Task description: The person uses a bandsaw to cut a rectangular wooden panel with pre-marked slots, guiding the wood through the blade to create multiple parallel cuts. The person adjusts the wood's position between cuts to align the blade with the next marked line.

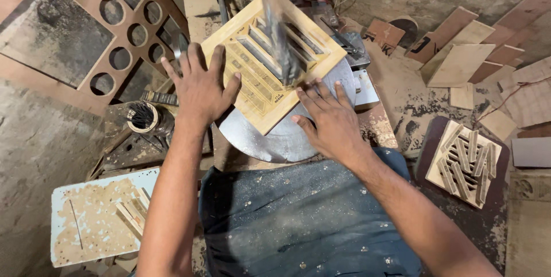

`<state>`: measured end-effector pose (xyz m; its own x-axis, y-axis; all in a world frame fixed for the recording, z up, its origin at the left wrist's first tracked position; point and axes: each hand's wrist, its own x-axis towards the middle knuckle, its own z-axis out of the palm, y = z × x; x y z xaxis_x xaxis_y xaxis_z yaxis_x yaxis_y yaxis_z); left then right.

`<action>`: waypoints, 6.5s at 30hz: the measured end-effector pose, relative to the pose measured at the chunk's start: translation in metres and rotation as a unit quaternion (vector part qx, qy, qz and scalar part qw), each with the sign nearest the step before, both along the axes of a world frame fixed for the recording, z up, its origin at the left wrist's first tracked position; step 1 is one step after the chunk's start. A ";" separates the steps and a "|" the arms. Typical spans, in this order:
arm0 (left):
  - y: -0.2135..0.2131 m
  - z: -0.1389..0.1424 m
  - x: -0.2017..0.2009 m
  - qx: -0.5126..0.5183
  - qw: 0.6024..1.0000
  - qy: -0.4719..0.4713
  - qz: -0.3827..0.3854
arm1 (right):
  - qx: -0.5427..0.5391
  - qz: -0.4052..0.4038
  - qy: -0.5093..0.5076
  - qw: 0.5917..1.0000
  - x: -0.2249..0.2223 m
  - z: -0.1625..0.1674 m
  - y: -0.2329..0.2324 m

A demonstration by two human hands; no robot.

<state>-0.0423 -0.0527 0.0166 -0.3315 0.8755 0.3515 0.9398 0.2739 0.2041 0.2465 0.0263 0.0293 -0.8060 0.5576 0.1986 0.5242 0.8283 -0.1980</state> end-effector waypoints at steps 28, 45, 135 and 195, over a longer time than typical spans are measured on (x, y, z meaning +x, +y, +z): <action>-0.165 0.044 0.154 -0.031 0.998 -0.044 -0.044 | -0.053 0.042 -0.001 0.998 -0.011 -0.008 0.040; -0.123 0.012 0.098 -0.032 0.983 0.099 -0.150 | -0.074 0.064 -0.007 0.995 -0.014 0.003 0.038; -0.111 -0.003 0.114 0.012 0.994 0.063 -0.089 | -0.014 -0.072 0.002 0.997 -0.029 -0.011 0.033; -0.123 -0.003 0.176 -0.075 0.996 0.010 -0.038 | -0.050 0.032 -0.011 0.998 -0.044 -0.003 0.066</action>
